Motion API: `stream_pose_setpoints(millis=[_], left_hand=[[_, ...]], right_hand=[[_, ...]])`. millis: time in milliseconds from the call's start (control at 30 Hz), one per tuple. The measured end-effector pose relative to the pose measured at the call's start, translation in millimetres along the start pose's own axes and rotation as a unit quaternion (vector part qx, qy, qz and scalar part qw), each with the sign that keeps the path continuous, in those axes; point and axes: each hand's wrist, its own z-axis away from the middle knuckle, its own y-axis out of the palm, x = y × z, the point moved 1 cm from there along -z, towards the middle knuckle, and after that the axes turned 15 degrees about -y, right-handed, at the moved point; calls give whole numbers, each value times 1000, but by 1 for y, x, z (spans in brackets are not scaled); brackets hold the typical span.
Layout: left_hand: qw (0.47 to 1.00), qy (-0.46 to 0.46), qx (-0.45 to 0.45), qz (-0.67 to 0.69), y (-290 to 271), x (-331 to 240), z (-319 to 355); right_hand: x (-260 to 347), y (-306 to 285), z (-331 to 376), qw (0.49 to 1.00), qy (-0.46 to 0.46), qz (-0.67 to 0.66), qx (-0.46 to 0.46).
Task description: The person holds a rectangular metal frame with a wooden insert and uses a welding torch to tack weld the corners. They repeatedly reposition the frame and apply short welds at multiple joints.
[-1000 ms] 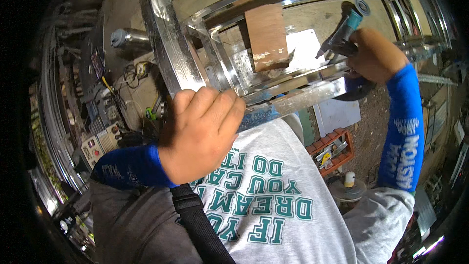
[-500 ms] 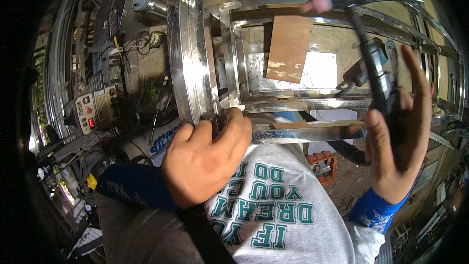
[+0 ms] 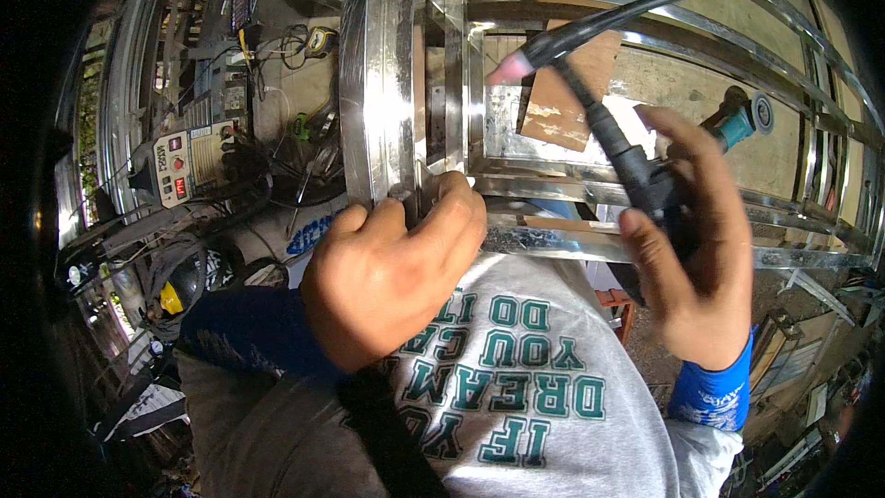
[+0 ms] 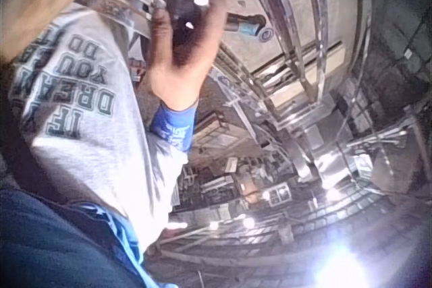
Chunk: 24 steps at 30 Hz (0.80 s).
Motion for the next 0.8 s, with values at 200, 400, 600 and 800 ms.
stream_pose_setpoints(millis=[200, 400, 600, 800], left_hand=[[998, 21, 11, 54, -2, 1, -7], [994, 38, 3, 98, -1, 5, -13], [992, 46, -9, 114, 2, 7, -15], [992, 42, -10, 117, 0, 8, -15]], right_hand=[[-6, 2, -3, 988, 19, -101, 115], [-13, 0, -12, 983, -53, -94, 146], [-14, 0, -15, 981, -31, -101, 162], [-18, -1, -16, 979, -40, -113, 163]])
